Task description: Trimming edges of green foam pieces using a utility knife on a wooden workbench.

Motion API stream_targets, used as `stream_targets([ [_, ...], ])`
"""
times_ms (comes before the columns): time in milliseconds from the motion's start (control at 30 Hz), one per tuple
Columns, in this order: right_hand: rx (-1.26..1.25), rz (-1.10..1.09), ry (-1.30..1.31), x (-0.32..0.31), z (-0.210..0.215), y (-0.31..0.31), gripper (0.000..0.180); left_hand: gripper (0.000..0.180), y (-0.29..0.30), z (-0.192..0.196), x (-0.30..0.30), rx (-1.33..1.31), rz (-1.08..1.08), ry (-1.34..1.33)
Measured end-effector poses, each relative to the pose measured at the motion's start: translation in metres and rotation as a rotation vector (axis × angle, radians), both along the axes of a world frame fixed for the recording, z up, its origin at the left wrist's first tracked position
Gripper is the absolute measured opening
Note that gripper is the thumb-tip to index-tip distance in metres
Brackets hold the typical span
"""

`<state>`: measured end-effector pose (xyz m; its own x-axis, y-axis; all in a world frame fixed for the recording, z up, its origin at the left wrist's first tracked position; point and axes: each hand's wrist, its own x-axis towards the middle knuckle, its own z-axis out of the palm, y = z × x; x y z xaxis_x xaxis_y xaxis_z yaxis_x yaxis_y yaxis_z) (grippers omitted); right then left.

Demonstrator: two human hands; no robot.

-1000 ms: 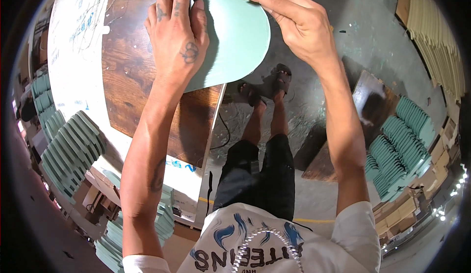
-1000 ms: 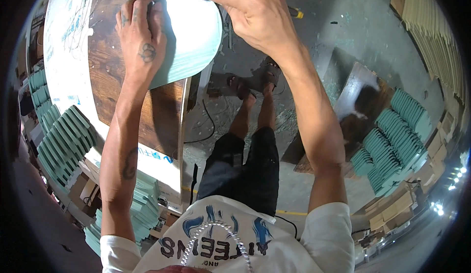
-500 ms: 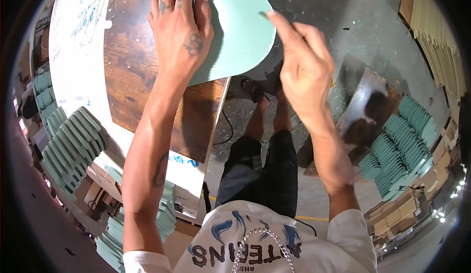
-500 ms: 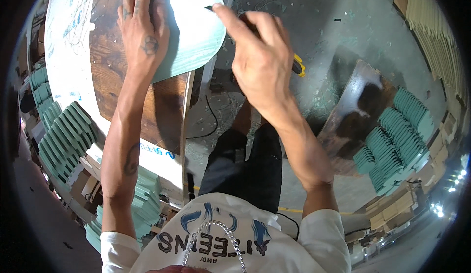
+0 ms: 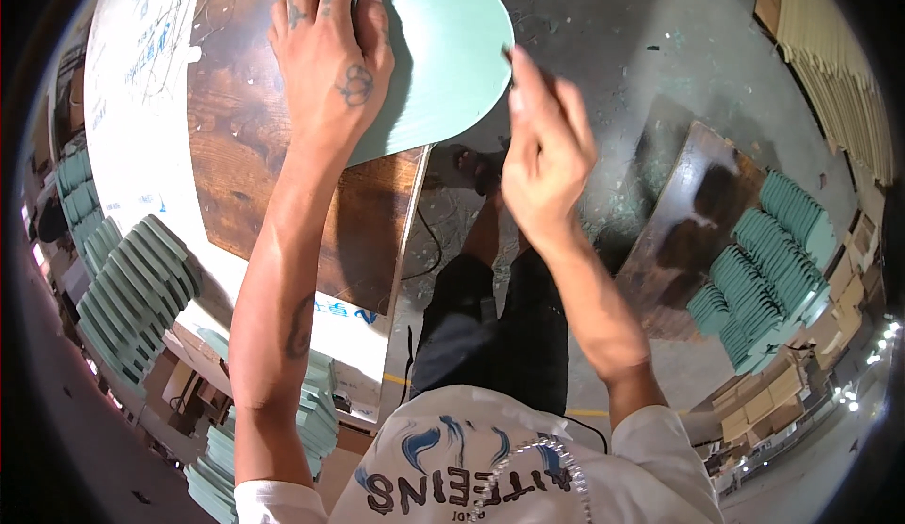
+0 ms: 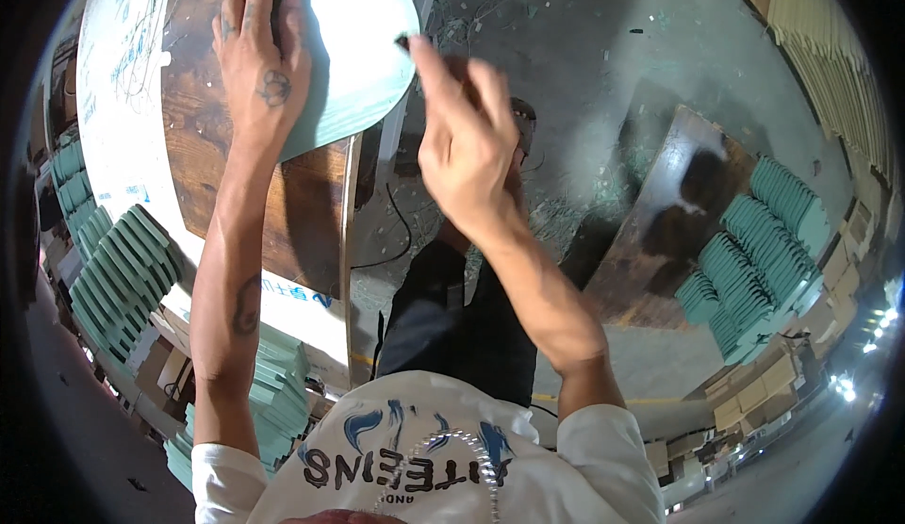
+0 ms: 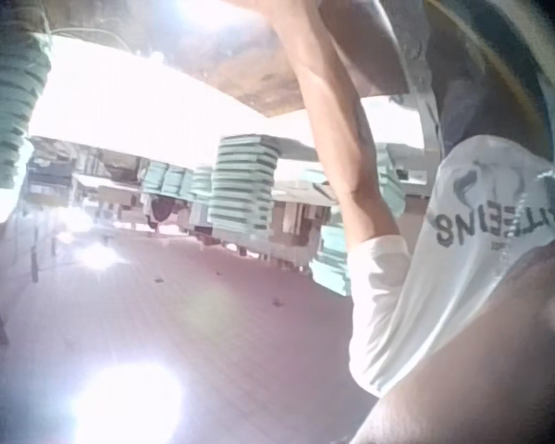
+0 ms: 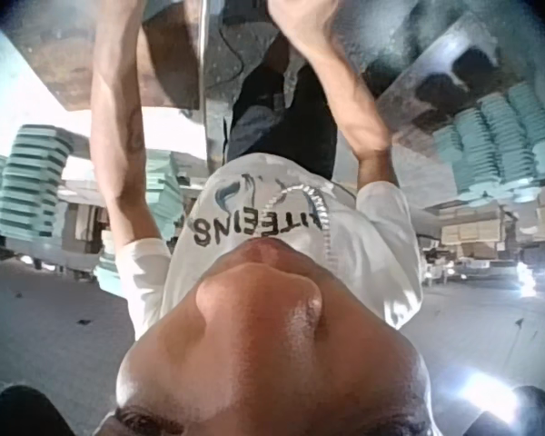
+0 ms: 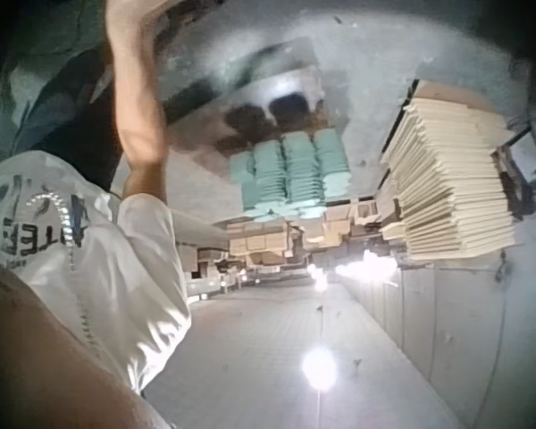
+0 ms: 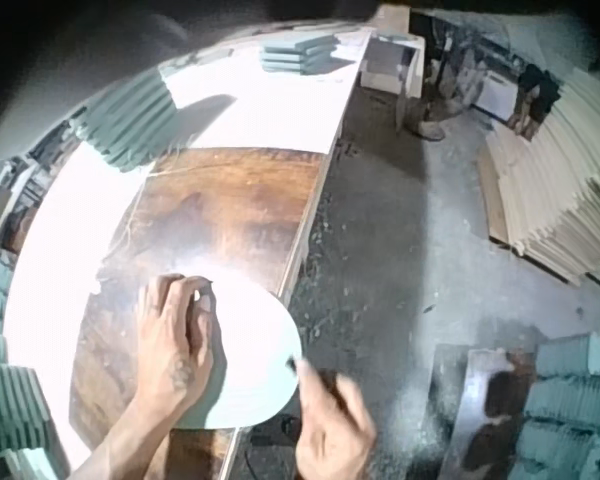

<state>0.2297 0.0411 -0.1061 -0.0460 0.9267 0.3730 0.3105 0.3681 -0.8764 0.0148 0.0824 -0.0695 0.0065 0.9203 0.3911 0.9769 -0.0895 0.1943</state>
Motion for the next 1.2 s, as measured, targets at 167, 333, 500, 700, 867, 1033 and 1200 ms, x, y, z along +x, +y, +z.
stream_targets([
  [167, 0.04, 0.348, -0.126, 0.001, 0.005, -0.061, 0.053, 0.026, -0.001, 0.003, 0.001, -0.004, -0.006, -0.004],
  [333, -0.003, 0.064, 0.147, 0.006, 0.014, 0.001, 0.049, 0.029, 0.0, 0.014, 0.005, -0.031, -0.037, 0.007],
  [500, 0.055, 0.212, 0.005, 0.005, -0.006, -0.024, 0.053, 0.043, 0.007, 0.032, 0.028, -0.187, 0.111, -0.265],
  [700, -0.291, 0.119, 0.365, 0.021, 0.0, -0.026, 0.043, 0.072, -0.029, 0.026, 0.018, -0.203, 0.451, 0.087],
  [867, -0.409, 0.091, 0.319, 0.003, 0.033, 0.002, 0.031, 0.075, -0.029, 0.019, 0.047, -0.311, 0.541, -0.128],
  [1033, -0.395, 0.468, 0.329, 0.022, 0.045, -0.047, 0.022, 0.065, 0.009, 0.015, 0.005, -0.175, -0.011, -0.087],
  [1200, -0.367, 0.196, 0.271, 0.035, 0.042, 0.048, 0.032, 0.052, 0.011, 0.024, -0.002, -0.19, -0.318, -0.106],
])
